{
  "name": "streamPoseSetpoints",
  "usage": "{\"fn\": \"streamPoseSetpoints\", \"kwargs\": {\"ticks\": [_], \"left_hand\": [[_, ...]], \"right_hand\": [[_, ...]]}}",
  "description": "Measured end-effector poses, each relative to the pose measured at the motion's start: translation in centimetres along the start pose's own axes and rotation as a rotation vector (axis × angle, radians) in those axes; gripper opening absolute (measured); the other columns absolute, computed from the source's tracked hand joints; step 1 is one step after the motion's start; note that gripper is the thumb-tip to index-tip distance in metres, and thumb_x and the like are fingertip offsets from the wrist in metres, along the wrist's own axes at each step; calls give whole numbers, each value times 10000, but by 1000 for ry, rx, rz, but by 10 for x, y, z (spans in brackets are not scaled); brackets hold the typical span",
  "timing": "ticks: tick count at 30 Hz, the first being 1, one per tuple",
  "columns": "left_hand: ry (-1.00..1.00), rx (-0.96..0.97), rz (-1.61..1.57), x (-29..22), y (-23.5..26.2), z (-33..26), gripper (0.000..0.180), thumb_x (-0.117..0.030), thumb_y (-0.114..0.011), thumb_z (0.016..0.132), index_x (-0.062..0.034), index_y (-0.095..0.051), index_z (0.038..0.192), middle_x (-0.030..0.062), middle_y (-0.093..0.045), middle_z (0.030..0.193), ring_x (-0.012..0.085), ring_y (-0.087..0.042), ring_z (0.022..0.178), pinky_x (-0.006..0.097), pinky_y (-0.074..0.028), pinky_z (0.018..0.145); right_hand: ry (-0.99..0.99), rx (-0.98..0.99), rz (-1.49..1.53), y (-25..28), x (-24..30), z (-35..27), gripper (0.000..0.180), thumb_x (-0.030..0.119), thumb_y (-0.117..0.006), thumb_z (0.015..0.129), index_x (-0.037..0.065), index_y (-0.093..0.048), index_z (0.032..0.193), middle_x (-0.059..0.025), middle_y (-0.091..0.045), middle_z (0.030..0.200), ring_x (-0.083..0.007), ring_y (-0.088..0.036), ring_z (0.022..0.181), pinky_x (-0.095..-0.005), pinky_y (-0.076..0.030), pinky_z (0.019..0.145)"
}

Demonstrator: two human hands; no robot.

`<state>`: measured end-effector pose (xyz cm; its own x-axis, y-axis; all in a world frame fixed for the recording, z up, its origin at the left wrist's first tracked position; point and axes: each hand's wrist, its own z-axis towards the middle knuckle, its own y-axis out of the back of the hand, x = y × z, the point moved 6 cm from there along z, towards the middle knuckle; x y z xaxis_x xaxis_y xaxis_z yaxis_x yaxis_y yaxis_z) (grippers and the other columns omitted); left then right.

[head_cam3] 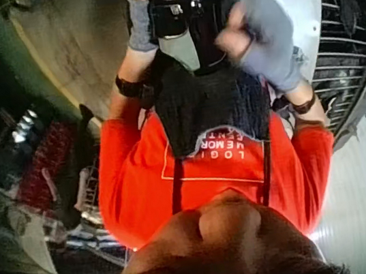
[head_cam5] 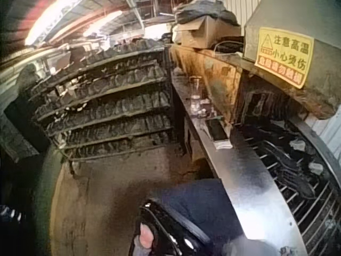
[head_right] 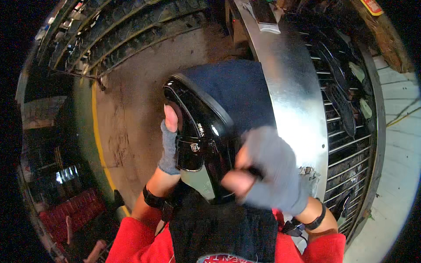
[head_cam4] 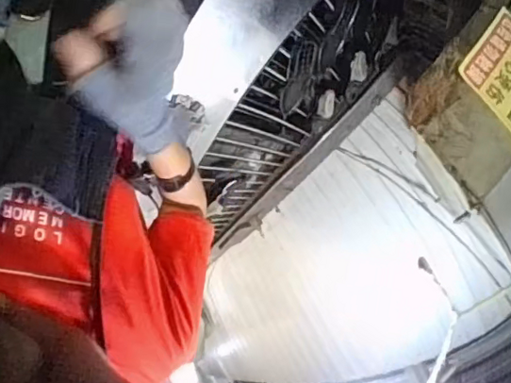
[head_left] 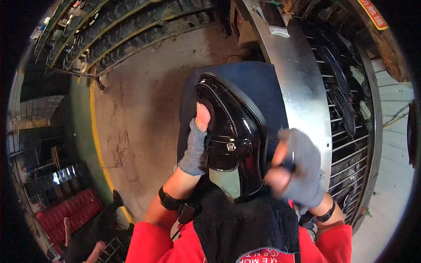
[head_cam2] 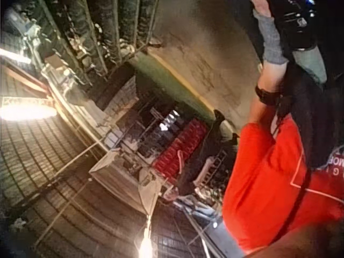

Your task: Polishing and inspecting black leather shoes in a shoe factory finishing area.

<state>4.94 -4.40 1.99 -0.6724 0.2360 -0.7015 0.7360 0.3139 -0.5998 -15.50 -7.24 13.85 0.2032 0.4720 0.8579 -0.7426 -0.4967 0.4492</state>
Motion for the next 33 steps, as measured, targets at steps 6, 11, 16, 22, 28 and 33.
{"fn": "streamPoseSetpoints", "kwargs": {"ticks": [6, 11, 16, 22, 28, 33], "left_hand": [[77, 97, -99, 10, -20, 2, 878, -824, -543, 905, -23, -639, 1252, 125, -752, 1086, 236, -751, 922, 385, -647, 801], [49, -21, -10, 3, -5, -14, 935, -844, -485, 915, -28, -601, 1357, 135, -729, 1187, 252, -740, 998, 398, -639, 876], [-50, 39, -45, -8, -15, -24, 784, -711, -415, 1042, -33, -556, 1410, 118, -696, 1276, 226, -714, 1103, 384, -621, 937], [22, 208, -175, -8, -39, -32, 821, -704, -559, 991, -45, -491, 1476, 127, -626, 1399, 257, -651, 1240, 431, -565, 1045], [-53, 19, 258, -11, -34, -42, 1068, -862, -550, 876, -51, -438, 1560, 185, -565, 1494, 344, -604, 1318, 466, -503, 1115], [-114, 117, 377, -20, -54, -40, 948, -711, -616, 944, -56, -380, 1587, 155, -527, 1526, 306, -589, 1329, 443, -497, 1121]], "right_hand": [[-205, 174, 35, -21, -43, 0, 566, 467, -898, 776, 31, -590, 964, -80, -528, 792, -263, -550, 668, -381, -455, 632], [83, -3, -243, -17, -25, -5, 763, 520, -850, 805, -23, -612, 1285, -204, -662, 973, -407, -679, 876, -463, -536, 799], [-462, -59, 355, -70, -51, -35, 973, 441, -795, 892, -73, -330, 1575, -316, -635, 1315, -435, -662, 1217, -442, -507, 1039], [-352, -4, 559, -45, -39, 3, 1028, 372, -822, 887, -49, -247, 1628, -280, -612, 1421, -331, -621, 1331, -383, -490, 1088], [-190, -85, 284, -22, -4, 25, 876, 167, -816, 882, 7, -361, 1613, -255, -571, 1497, -295, -611, 1351, -371, -490, 1091], [-129, -126, 257, -5, 0, 41, 792, 171, -818, 873, -2, -455, 1555, -221, -647, 1396, -302, -675, 1253, -369, -523, 1036]]}}
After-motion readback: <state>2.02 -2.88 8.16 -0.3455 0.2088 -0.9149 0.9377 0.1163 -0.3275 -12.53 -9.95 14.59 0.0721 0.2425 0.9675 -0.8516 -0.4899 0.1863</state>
